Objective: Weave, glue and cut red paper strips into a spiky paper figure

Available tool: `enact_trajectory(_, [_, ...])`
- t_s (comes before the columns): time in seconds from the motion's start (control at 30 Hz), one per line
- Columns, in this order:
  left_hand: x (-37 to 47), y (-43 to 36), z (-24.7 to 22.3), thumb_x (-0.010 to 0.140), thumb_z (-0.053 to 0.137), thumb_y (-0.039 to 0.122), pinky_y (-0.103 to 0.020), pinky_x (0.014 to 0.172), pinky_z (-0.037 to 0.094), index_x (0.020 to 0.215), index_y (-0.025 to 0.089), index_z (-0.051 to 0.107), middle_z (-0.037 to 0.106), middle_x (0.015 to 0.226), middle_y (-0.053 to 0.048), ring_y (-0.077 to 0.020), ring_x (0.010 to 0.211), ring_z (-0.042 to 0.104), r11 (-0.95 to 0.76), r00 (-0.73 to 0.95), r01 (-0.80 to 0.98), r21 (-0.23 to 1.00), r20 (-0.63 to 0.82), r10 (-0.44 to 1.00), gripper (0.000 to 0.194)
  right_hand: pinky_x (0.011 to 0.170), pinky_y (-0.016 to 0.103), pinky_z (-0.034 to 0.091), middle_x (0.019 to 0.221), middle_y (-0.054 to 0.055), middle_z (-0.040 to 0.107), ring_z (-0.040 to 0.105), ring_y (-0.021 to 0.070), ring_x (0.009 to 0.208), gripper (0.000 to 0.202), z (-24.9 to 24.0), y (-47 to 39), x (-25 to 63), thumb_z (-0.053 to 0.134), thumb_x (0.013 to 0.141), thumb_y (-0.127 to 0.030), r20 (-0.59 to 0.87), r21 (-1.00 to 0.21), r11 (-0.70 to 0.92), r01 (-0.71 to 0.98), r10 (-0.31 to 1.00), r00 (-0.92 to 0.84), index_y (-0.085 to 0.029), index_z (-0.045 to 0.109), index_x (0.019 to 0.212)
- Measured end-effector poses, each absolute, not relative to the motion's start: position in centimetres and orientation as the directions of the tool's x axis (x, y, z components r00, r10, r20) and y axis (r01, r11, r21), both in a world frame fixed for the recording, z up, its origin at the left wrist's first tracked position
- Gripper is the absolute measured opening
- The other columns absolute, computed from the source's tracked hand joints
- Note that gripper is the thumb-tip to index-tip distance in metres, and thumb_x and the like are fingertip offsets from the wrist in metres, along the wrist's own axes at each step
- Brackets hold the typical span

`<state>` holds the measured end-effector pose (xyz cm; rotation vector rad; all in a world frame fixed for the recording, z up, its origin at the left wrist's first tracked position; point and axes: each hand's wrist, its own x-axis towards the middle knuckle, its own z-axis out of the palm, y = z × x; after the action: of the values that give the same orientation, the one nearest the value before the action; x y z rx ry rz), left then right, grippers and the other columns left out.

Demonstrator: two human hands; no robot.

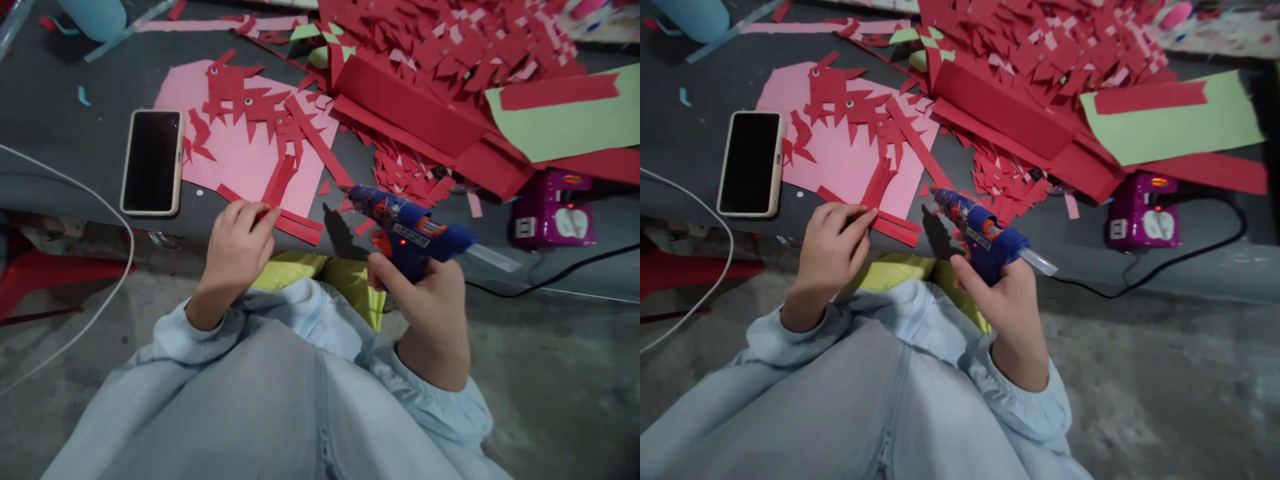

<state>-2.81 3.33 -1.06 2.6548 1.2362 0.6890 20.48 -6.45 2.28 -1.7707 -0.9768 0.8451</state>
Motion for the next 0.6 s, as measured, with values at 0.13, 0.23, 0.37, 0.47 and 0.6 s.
enact_trajectory(0.13, [-2.8,3.2,-1.7,0.093,0.054,0.022,-0.046,0.09,0.048,0.123,0.021,0.069,0.07,0.119,-0.013,-0.0294,0.11,0.059,-0.671,0.574,0.691,0.27,0.359,0.736,0.033,0.039,0.027,0.047,0.051,-0.005,0.057,0.053,0.0133,0.041,0.014,2.2,-6.3,20.2,0.079,0.077,-0.033,-0.118,-0.934,-0.246,0.259,0.898,0.425,-0.023,0.07,0.083])
enact_trajectory(0.23, [-3.0,3.1,-1.7,0.094,0.054,0.021,-0.043,0.091,0.048,0.124,0.021,0.067,0.071,0.12,-0.012,-0.0273,0.109,0.062,-0.673,0.573,0.687,0.274,0.365,0.734,0.033,0.038,0.027,0.046,0.05,-0.005,0.054,0.052,0.0132,0.041,0.015,2.1,-6.2,20.2,0.079,0.077,-0.033,-0.127,-0.935,-0.251,0.25,0.897,0.423,-0.023,0.069,0.08])
enact_trajectory(0.37, [-3.3,3.1,-1.3,0.093,0.055,0.021,-0.044,0.092,0.05,0.116,0.018,0.069,0.073,0.118,-0.012,-0.0275,0.107,0.064,-0.687,0.577,0.672,0.276,0.386,0.719,0.027,0.04,0.027,0.046,0.05,-0.004,0.056,0.052,0.0133,0.041,0.016,2.0,-6.4,20.2,0.078,0.079,-0.035,-0.144,-0.933,-0.268,0.242,0.891,0.43,-0.021,0.069,0.08])
enact_trajectory(0.47, [-3.5,3.2,-1.1,0.092,0.056,0.022,-0.045,0.092,0.05,0.105,0.021,0.071,0.073,0.121,-0.01,-0.0282,0.107,0.065,-0.691,0.594,0.666,0.282,0.36,0.719,0.019,0.042,0.027,0.046,0.049,-0.004,0.056,0.052,0.0129,0.042,0.018,2.0,-6.6,20.2,0.078,0.079,-0.035,-0.158,-0.927,-0.284,0.245,0.888,0.433,-0.021,0.068,0.076])
enact_trajectory(0.6, [-3.5,3.6,-0.7,0.093,0.059,0.025,-0.047,0.096,0.048,0.108,0.021,0.069,0.073,0.118,-0.011,-0.0294,0.11,0.064,-0.685,0.603,0.647,0.334,0.325,0.729,0.019,0.042,0.027,0.044,0.049,-0.004,0.057,0.052,0.0128,0.042,0.016,2.0,-6.6,20.3,0.078,0.079,-0.034,-0.166,-0.927,-0.292,0.235,0.882,0.441,-0.021,0.069,0.078])
